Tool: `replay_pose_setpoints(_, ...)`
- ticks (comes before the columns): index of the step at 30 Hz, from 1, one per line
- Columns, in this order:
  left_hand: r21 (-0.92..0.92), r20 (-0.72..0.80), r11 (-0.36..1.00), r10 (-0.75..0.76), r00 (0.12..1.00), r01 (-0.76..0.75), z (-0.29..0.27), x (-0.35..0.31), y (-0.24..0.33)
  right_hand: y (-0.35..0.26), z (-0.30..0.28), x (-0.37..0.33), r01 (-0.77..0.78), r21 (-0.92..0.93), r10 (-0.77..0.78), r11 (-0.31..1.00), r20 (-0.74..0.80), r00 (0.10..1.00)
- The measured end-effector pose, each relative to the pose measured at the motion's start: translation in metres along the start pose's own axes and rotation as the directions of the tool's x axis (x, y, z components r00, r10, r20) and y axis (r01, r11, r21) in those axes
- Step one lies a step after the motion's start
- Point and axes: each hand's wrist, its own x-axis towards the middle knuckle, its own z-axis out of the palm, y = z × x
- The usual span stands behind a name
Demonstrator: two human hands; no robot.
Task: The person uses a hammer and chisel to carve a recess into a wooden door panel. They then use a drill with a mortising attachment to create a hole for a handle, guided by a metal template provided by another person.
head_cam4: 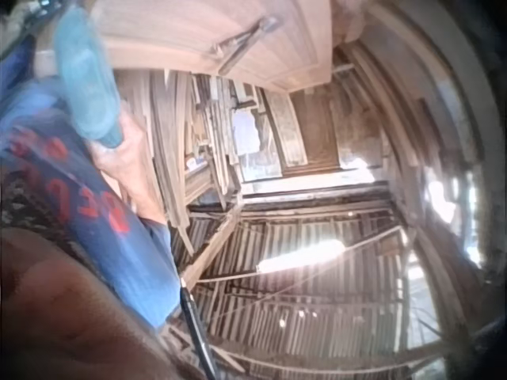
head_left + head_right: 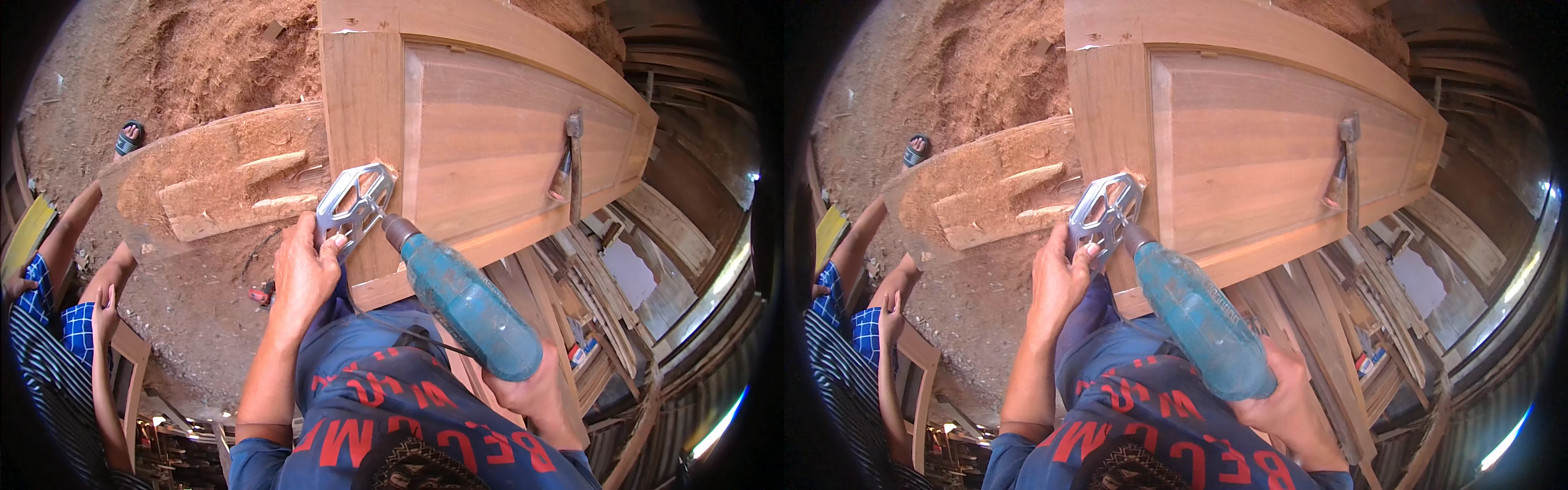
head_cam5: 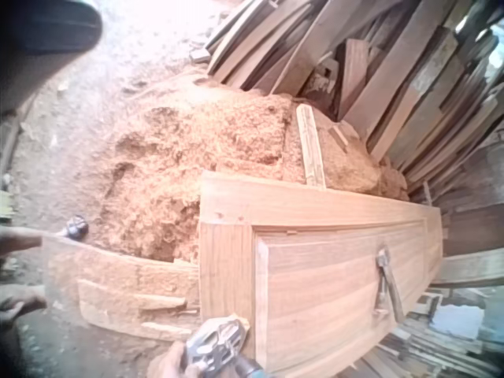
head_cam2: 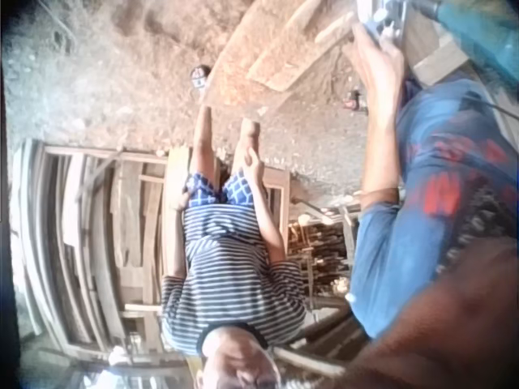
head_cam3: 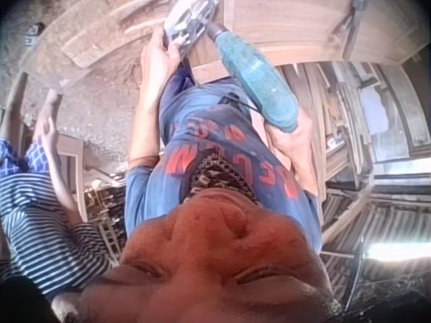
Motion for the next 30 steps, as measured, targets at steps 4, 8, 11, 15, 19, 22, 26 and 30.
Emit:
replay_pose_setpoints(4, 0.025, -0.001, 1.000, -0.004, 1.000, 0.004, -0.001, -0.001, 0.002, 0.007, -0.007, -0.004, 0.127, -0.085, -0.129, 0.988, -0.012, 0.992)
replay_pose_setpoints(8, 0.082, -0.053, 0.995, 0.058, 0.997, -0.053, 0.005, -0.002, -0.006, -0.004, -0.004, -0.009, 0.015, 0.006, -0.015, 1.000, -0.016, 1.000)
replay_pose_setpoints(11, 0.113, -0.055, 0.992, 0.070, 0.996, -0.063, 0.006, -0.001, -0.009, -0.002, 0.001, -0.010, 0.076, 0.008, -0.075, 0.997, -0.053, 0.996)
replay_pose_setpoints(15, 0.118, -0.069, 0.990, 0.086, 0.994, -0.077, 0.006, 0.000, -0.011, -0.001, 0.004, -0.005, 0.120, -0.038, -0.123, 0.992, -0.085, 0.989)
replay_pose_setpoints(19, 0.102, -0.071, 0.992, 0.083, 0.994, -0.075, 0.005, -0.002, -0.007, 0.014, 0.001, -0.009, 0.084, -0.008, -0.085, 0.996, -0.043, 0.995)
replay_pose_setpoints(22, 0.109, -0.068, 0.992, 0.074, 0.995, -0.066, 0.004, -0.001, -0.007, 0.015, 0.000, -0.007, 0.098, -0.025, -0.098, 0.995, -0.009, 0.995)
replay_pose_setpoints(26, 0.129, -0.058, 0.990, 0.072, 0.996, -0.064, 0.004, -0.001, -0.006, 0.013, 0.000, -0.004, 0.105, -0.020, -0.105, 0.994, -0.009, 0.994)
replay_pose_setpoints(30, 0.123, -0.044, 0.992, 0.045, 0.998, -0.039, 0.001, -0.002, -0.003, 0.014, -0.002, -0.003, 0.114, -0.008, -0.114, 0.993, 0.010, 0.993)
